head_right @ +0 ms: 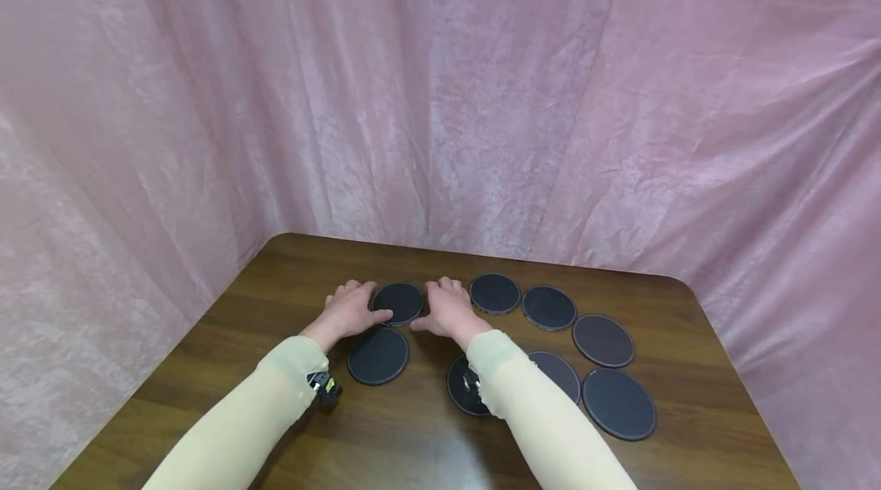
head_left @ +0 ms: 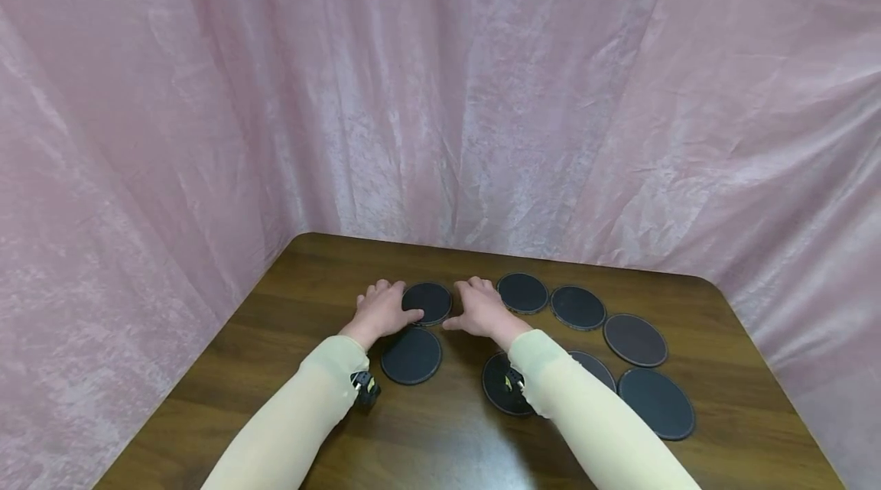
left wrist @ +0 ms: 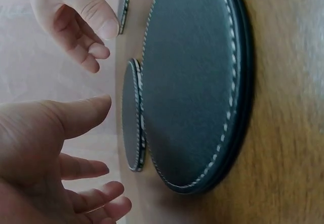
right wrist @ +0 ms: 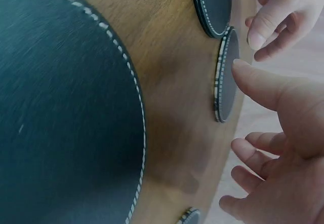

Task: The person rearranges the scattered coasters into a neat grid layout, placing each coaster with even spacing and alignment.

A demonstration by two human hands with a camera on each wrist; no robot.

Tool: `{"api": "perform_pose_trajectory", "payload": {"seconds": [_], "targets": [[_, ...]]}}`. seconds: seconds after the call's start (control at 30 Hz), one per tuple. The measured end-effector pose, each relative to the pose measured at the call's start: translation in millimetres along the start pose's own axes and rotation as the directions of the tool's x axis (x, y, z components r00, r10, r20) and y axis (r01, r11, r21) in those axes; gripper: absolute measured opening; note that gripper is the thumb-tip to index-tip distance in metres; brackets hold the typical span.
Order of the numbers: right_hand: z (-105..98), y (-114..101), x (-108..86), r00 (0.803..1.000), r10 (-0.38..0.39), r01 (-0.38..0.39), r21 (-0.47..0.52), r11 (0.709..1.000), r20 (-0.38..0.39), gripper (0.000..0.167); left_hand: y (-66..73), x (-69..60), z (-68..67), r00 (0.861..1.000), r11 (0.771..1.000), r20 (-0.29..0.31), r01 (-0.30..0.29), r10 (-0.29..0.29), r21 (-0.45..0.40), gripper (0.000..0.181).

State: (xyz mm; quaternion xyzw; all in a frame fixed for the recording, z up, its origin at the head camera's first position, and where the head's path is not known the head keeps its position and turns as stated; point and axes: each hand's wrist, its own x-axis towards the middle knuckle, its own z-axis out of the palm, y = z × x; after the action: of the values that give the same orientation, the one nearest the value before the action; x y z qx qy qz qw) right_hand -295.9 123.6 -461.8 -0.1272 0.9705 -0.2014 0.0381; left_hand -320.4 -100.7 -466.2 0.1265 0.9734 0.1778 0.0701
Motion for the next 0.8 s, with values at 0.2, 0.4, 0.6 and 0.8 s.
{"api": "perform_pose_trajectory", "payload": {"seconds": [0.2,0.4,0.6,0.8], "targets": [[-11.1,1.8,-17.6,1.0,0.016,-0.016,-0.062,0.998,-0.003,0.09,5.3,-6.4,-1.7,1.0,0.999,-0.01,-0.013,0.014,0.053,0.08],[-16.8,11.3,-38.6,0.999,-0.025,0.023,-0.061,0.998,-0.026,0.094,15.3,-16.1,-1.8,0.999,0.995,-0.016,-0.043,0.045,0.085,0.082],[-24.0,20.9,-61.3,0.998,-0.054,0.05,-0.086,0.995,-0.038,0.091,27.9,-23.7,-1.1,0.996,0.992,-0.024,-0.087,0.089,0.093,0.083],[-27.2,30.6,-77.1,0.995,-0.066,0.06,-0.086,0.994,-0.069,0.089,36.0,-26.7,-1.6,0.992,0.987,-0.027,-0.122,0.125,0.108,0.083]]}}
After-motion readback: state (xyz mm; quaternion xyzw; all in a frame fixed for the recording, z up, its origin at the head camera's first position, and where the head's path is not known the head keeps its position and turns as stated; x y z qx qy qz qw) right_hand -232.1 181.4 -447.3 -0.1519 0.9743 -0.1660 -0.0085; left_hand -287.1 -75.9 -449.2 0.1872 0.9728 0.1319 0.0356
